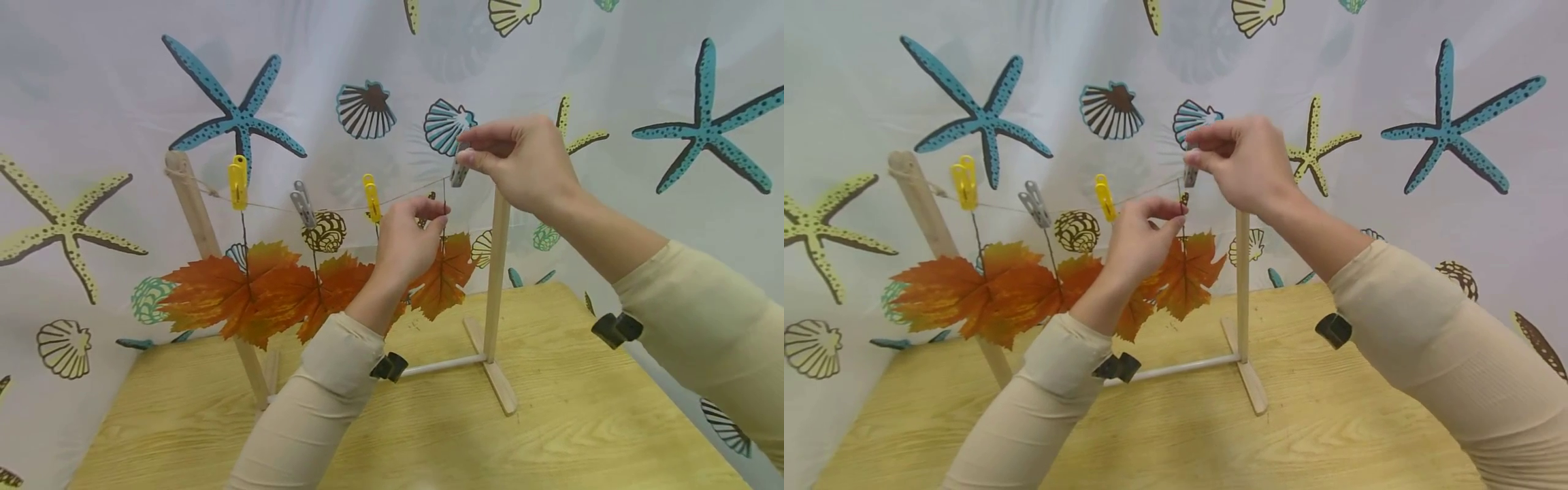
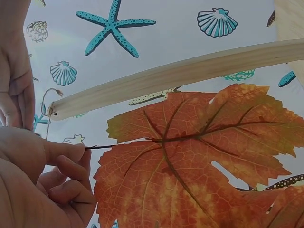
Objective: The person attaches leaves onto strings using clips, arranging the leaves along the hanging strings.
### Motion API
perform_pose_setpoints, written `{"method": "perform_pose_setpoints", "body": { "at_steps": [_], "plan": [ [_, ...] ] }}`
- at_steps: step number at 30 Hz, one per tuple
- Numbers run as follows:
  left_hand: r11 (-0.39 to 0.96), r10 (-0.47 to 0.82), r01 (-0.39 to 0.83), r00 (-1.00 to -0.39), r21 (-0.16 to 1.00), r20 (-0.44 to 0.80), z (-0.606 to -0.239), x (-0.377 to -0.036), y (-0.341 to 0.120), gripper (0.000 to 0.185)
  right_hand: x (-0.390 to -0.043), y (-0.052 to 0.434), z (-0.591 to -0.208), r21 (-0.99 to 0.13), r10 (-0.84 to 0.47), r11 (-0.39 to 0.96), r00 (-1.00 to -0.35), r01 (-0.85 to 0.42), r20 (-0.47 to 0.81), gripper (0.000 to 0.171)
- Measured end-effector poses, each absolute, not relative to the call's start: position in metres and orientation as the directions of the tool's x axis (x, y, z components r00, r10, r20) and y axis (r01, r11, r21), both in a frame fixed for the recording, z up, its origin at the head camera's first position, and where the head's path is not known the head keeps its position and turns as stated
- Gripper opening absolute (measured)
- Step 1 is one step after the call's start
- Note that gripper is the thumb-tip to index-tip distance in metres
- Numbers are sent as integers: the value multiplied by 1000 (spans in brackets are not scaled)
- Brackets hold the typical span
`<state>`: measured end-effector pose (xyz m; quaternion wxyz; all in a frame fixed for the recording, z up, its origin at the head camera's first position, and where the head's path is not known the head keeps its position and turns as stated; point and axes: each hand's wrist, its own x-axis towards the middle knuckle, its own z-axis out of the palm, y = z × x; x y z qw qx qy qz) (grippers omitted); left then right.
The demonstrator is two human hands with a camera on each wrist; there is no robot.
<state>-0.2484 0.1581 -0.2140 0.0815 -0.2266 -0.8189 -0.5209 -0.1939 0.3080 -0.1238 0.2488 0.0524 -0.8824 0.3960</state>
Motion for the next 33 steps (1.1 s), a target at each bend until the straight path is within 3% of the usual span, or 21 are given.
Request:
{"method": "perform_pose_setpoints", "body": {
  "at_steps": [7,33],
  "plan": [
    [363,276,440,-893,822,356,-215,-251,157,15,-203,295,-114,-663,110,684,-855,-305,507,24],
    [385,282,446,-890,808,357,-213,-254,155,15,-215,291,-117,-648,78,740,-934,-179,348,26]
  ]
}}
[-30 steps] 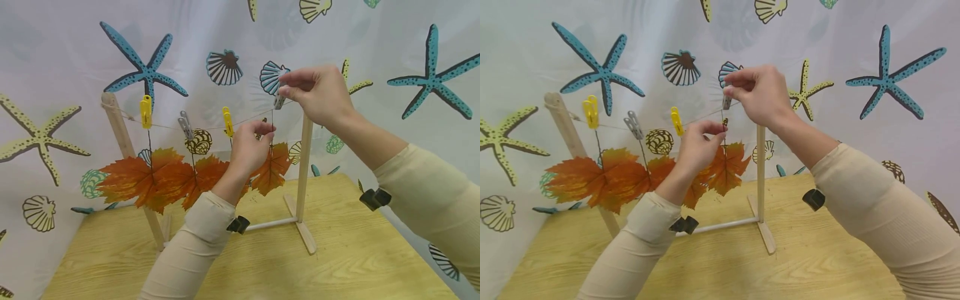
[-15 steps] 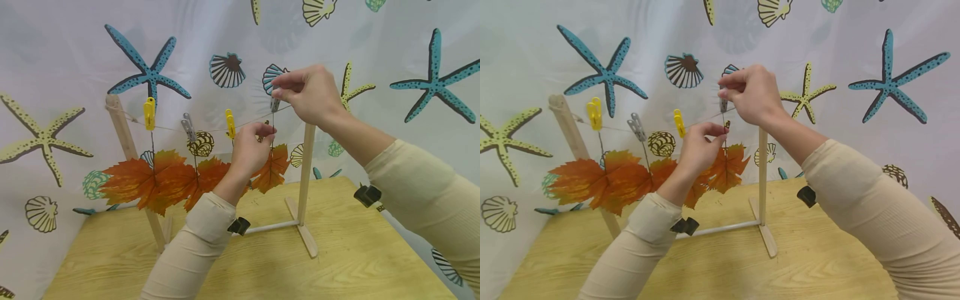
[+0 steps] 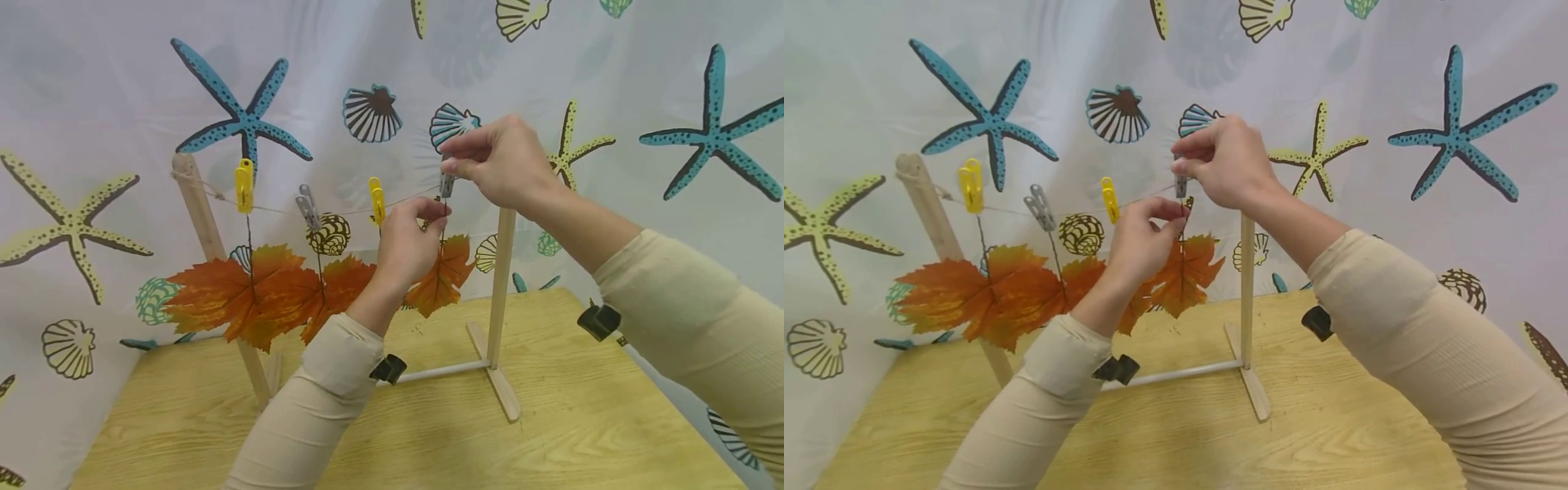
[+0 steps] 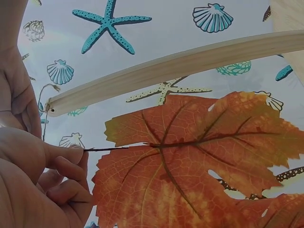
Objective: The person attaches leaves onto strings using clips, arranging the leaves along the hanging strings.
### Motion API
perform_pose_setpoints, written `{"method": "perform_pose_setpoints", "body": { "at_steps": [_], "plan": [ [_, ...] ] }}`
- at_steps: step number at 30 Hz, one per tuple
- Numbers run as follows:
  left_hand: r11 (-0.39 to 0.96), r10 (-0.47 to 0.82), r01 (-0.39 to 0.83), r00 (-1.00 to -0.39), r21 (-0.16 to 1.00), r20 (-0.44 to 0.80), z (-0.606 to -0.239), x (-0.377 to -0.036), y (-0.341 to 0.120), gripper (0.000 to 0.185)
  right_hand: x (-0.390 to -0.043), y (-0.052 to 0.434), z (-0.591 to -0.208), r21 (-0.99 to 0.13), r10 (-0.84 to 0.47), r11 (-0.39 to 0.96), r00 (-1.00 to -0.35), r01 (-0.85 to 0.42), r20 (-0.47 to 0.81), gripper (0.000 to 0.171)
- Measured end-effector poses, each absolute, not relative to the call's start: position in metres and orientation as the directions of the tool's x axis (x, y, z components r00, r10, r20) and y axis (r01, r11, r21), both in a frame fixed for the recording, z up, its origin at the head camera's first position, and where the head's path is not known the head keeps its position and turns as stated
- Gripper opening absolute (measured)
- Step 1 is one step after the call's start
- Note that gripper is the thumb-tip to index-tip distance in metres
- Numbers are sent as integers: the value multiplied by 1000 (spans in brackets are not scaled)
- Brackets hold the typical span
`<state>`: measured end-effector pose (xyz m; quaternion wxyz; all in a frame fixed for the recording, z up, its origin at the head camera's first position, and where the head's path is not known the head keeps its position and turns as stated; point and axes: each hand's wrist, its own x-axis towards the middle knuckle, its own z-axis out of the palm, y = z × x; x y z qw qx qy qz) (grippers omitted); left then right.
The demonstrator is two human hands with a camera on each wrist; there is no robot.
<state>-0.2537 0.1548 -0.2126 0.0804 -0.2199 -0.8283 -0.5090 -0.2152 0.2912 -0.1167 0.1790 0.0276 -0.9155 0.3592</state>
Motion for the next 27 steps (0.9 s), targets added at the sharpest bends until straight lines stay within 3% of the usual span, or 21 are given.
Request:
{"method": "perform_pose_setpoints", "body": {
  "at_steps": [11,27],
  "plan": [
    [381,294,447,-888,809,353,-218,-253,155,13,-215,296,-113,-615,-21,766,-964,-185,264,39],
    [328,283,446,-887,832,364,-228,-244,146,16,-209,298,-121,-667,9,730,-973,-151,230,43]
  ]
}}
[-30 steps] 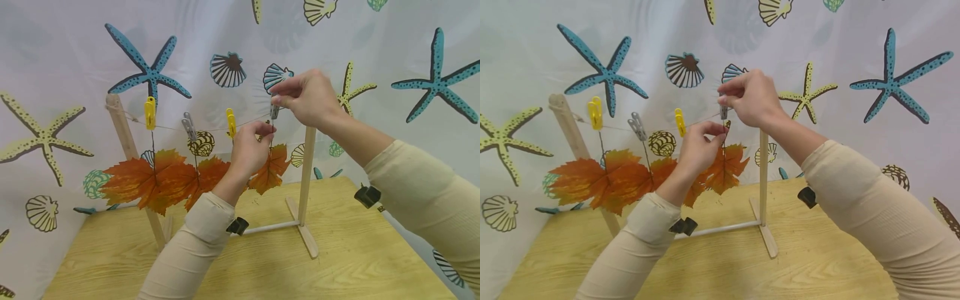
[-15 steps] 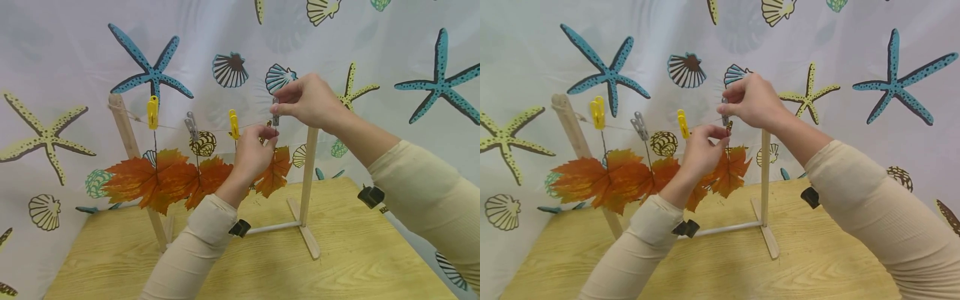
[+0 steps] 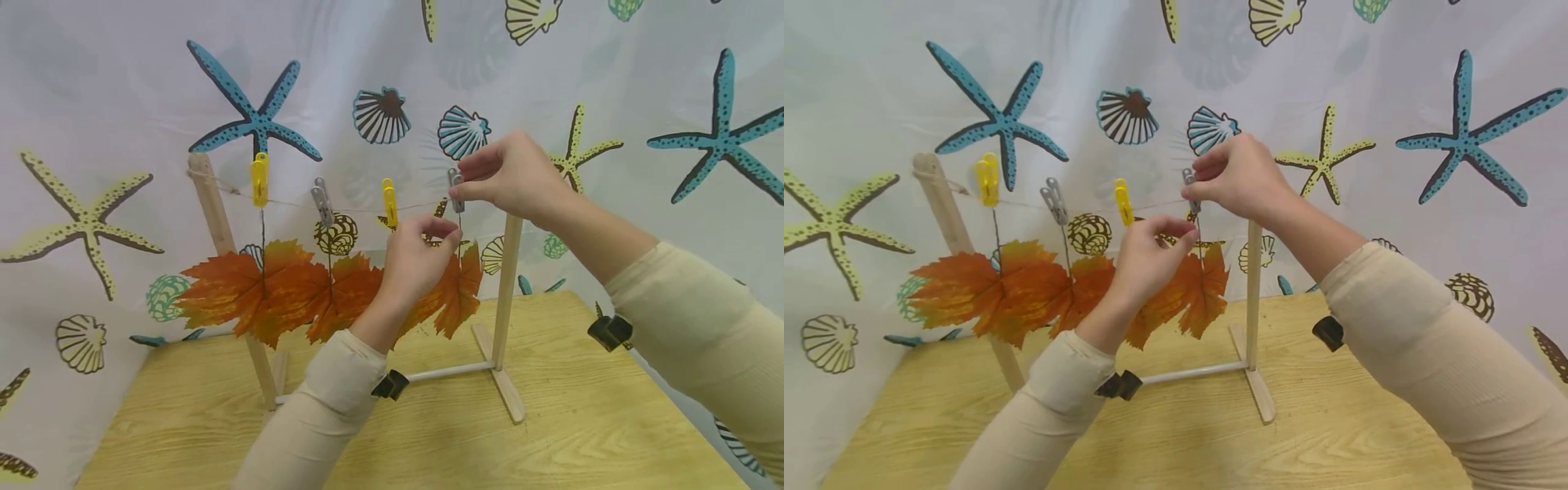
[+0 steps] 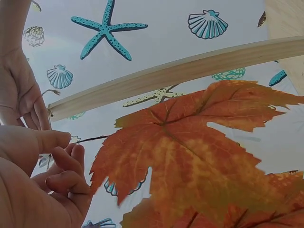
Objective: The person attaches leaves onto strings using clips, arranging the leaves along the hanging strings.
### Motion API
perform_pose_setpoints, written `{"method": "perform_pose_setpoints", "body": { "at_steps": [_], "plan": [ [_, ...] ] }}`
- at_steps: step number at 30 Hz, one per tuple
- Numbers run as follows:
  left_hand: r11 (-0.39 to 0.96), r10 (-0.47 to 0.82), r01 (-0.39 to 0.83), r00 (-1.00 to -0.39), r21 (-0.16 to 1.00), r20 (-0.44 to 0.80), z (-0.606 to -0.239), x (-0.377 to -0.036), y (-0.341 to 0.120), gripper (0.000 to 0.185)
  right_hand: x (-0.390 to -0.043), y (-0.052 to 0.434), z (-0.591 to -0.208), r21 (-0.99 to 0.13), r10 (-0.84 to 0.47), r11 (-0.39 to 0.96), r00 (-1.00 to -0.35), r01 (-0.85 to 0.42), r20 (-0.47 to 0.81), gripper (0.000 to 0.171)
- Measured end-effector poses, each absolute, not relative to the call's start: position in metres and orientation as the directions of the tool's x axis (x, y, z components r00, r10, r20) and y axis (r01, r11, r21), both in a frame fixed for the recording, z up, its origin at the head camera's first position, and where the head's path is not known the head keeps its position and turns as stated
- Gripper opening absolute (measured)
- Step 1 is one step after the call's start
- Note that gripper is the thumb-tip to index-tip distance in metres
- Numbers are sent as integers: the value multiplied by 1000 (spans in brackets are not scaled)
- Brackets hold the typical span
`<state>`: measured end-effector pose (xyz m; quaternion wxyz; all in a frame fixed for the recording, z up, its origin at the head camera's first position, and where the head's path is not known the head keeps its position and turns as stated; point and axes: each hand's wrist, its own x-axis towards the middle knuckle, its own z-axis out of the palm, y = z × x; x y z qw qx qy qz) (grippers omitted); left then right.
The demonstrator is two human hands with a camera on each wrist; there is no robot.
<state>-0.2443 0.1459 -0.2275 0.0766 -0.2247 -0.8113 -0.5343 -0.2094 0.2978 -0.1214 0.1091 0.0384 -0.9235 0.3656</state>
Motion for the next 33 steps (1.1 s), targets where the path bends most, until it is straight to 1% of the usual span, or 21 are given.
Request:
{"method": "perform_pose_setpoints", "body": {
  "at_steps": [3,6,12,17,20,23,28,33],
  "plan": [
    [306,302,458,-878,835,371,-229,-244,141,16,-207,299,-126,-713,26,682,-969,-164,247,44],
    [269,321,481,-861,834,394,-228,-244,137,15,-205,300,-132,-759,50,618,-954,-204,297,44],
    [199,363,535,-818,821,446,-222,-245,130,17,-201,303,-149,-795,100,535,-913,-286,396,45],
    [176,411,525,-808,833,422,-224,-243,122,18,-197,308,-167,-819,126,476,-896,-321,425,44],
    [170,430,520,-803,837,412,-228,-242,117,18,-196,309,-179,-832,128,456,-902,-316,412,45],
    [163,455,515,-796,842,399,-230,-240,111,19,-193,309,-188,-850,133,449,-921,-274,367,46],
    [148,512,470,-789,870,340,-233,-235,103,19,-185,306,-197,-877,124,432,-950,-209,287,49],
    [163,532,449,-790,878,305,-233,-229,96,19,-177,303,-204,-885,99,432,-966,-175,239,49]
  ]
}}
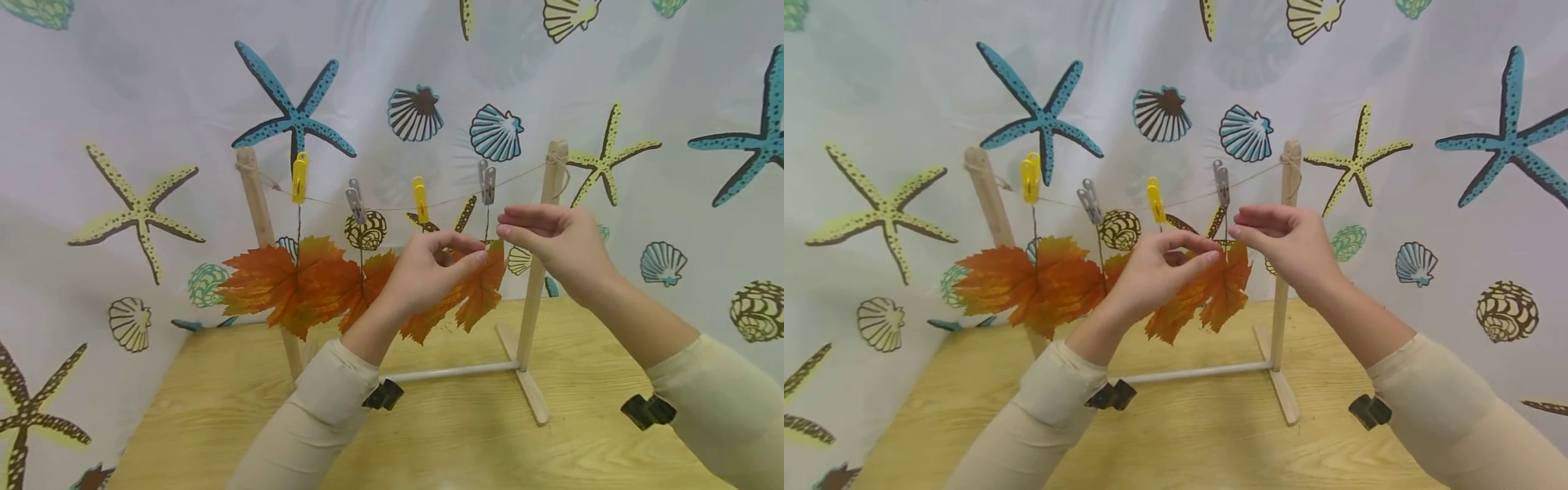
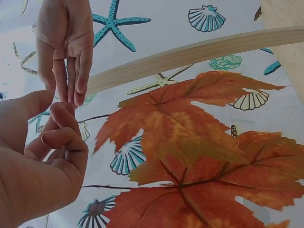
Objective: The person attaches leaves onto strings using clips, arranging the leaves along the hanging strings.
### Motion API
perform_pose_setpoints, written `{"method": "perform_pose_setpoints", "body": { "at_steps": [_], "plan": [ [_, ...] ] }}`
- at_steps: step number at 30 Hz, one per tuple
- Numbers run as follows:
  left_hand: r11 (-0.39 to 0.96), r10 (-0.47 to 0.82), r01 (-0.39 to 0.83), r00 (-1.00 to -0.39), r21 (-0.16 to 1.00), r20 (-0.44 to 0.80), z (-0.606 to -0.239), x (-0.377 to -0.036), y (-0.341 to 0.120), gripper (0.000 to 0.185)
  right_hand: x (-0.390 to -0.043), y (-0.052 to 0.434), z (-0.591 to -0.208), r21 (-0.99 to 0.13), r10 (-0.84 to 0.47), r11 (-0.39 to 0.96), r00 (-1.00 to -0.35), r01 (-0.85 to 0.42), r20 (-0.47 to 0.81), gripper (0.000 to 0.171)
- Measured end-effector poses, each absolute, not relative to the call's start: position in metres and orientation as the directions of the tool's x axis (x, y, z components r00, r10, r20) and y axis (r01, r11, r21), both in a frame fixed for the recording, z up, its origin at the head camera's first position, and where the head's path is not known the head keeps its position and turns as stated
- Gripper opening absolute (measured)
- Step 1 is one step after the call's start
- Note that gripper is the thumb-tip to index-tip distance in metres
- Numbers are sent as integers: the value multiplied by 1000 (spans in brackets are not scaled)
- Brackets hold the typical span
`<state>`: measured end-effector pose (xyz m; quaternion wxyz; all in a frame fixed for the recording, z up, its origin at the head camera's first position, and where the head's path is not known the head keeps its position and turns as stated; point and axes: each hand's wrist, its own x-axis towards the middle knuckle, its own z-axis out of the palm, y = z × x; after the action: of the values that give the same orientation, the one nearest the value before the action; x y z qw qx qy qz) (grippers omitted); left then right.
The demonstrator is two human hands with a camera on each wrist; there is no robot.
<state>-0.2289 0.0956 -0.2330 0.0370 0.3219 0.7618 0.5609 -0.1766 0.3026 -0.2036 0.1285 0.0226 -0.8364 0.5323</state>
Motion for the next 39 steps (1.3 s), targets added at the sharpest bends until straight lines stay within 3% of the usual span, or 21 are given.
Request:
{"method": "perform_pose_setpoints", "body": {
  "at_steps": [12,22,31,39],
  "plan": [
    [200,563,422,-788,884,249,-253,-217,78,20,-145,304,-241,-902,23,426,-996,-66,84,56],
    [308,573,484,-782,819,247,-279,-193,54,26,-118,293,-278,-899,-23,424,-994,-104,104,45],
    [319,550,369,-822,873,146,-310,-173,21,23,-110,275,-307,-948,-56,306,-996,-86,73,48],
    [319,520,338,-843,885,134,-326,-169,-2,23,-108,260,-326,-966,-78,238,-994,-98,82,46]
  ]
}}
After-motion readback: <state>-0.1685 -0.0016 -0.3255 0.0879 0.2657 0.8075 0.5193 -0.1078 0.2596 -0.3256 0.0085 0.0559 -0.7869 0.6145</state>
